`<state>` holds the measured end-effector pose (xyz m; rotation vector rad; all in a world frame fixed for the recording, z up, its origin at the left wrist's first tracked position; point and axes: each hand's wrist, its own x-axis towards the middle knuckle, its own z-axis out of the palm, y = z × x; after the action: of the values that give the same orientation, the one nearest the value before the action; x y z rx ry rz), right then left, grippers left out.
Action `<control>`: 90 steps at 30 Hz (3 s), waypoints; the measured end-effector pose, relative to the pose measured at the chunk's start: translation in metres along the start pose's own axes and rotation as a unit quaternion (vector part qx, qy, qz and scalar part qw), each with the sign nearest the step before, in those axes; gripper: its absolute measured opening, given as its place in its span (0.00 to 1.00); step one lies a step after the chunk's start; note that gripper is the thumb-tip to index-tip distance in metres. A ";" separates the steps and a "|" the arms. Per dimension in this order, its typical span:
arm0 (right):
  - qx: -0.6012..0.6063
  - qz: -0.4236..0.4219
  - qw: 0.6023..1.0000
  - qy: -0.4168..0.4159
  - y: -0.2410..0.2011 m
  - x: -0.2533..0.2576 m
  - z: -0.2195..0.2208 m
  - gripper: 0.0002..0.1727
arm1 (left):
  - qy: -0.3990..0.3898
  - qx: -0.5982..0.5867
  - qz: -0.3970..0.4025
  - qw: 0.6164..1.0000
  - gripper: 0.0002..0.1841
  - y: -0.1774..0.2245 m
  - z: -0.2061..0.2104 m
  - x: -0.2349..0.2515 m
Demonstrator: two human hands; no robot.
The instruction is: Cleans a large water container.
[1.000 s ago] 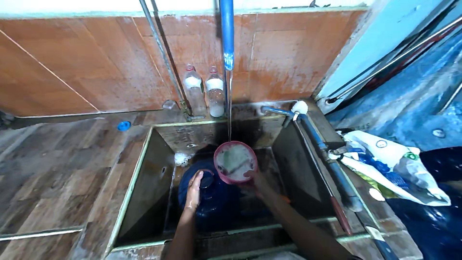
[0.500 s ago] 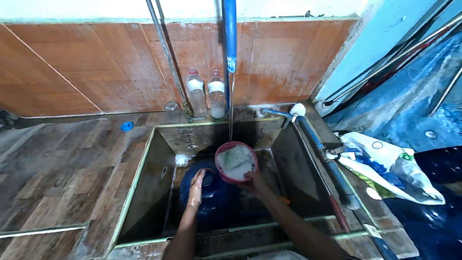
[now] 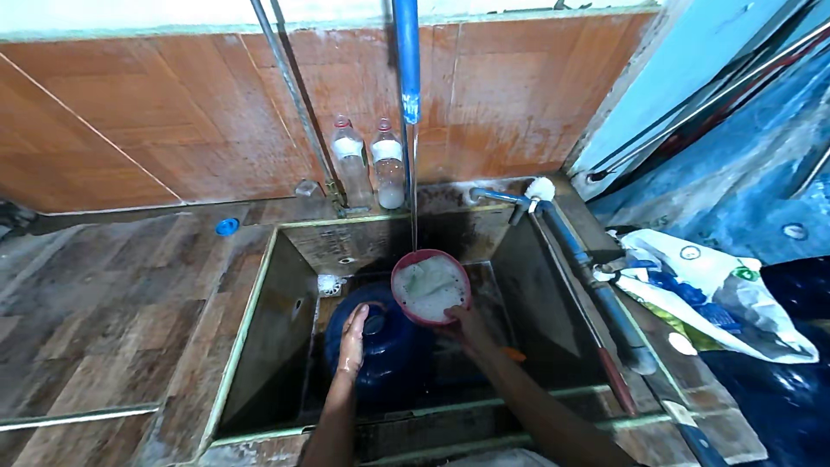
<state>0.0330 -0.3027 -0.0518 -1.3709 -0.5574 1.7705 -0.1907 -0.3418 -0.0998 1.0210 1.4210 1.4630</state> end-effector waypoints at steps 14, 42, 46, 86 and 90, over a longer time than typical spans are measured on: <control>0.020 -0.006 1.000 -0.001 0.000 0.012 -0.007 0.41 | -0.143 0.312 -0.173 0.923 0.21 0.090 0.006 0.054; -0.159 -0.102 0.981 -0.037 -0.129 0.145 -0.025 0.40 | -0.157 0.173 -0.228 0.945 0.12 0.079 0.147 0.216; -0.229 -0.098 0.968 -0.041 -0.164 0.198 -0.027 0.36 | -0.128 0.161 -0.218 0.954 0.13 0.065 0.172 0.255; -0.729 -0.269 0.629 -0.036 -0.267 0.251 0.064 0.23 | 0.100 0.091 -0.257 0.957 0.20 0.058 -0.004 0.068; -0.766 -0.278 0.569 -0.112 -0.231 0.302 0.042 0.27 | 0.152 0.067 -0.271 0.948 0.24 0.049 -0.014 0.039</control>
<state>0.0449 0.0795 -0.0412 -1.5204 -2.7258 0.5638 -0.2183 -0.3098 -0.0512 0.4273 1.8610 1.1515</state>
